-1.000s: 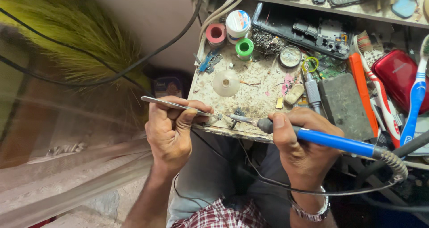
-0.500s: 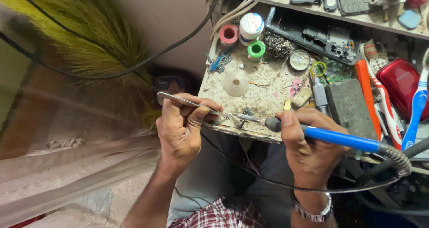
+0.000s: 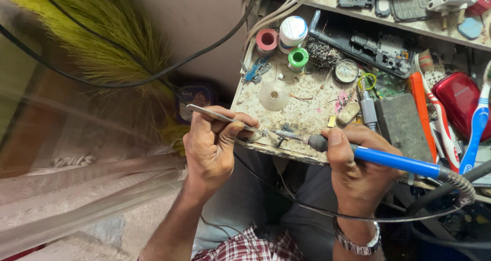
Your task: The person sits on the floor and uses a soldering iron and tweezers to work on a small electronic component on a cluttered workbench. They repeatedly apply heat and solder to the component, occasionally adjusting its position.
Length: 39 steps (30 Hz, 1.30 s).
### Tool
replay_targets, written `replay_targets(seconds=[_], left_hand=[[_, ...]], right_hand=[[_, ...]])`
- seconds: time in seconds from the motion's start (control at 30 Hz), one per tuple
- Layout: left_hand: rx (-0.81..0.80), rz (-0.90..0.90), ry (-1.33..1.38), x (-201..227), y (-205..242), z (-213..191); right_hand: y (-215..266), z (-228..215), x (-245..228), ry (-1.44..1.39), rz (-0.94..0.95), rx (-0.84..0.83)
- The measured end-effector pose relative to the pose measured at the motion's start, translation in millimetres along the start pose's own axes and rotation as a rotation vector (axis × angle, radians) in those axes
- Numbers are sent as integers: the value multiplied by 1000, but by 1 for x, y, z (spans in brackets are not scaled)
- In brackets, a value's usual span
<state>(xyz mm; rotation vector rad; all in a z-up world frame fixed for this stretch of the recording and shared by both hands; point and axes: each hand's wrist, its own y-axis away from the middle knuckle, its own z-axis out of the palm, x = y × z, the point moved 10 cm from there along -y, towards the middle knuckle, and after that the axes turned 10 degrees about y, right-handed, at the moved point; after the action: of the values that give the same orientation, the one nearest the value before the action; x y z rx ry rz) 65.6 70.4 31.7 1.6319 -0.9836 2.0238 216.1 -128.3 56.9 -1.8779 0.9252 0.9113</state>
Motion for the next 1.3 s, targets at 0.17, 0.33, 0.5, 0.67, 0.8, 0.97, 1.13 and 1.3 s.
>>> replay_targets(seconds=[0.17,0.33,0.5,0.67,0.8,0.97,1.13,1.3], left_hand=[[0,-12,-1,-1,1,0],[1,-9,-1,-2,0,0],[5,1,-16,-1,2,-1],[2,-3,-1,-2,1,0],[6,-15,4,-3,1,-1],[-1,-15,-3,-1,0,0],[6,-15,-9,-1,0,0],[4,-13,-5,-1,0,0]], right_hand=[[0,1,-3,-4,-52,-7],[-1,1,-5,2,-55,-9],[-1,2,-3,37,-28,-19],[-1,2,-5,6,-56,-9],[0,1,-4,4,-52,-7],[-1,2,-3,-6,-40,-18],[0,2,-3,-2,-44,-23],[0,1,-4,-16,-59,-13]])
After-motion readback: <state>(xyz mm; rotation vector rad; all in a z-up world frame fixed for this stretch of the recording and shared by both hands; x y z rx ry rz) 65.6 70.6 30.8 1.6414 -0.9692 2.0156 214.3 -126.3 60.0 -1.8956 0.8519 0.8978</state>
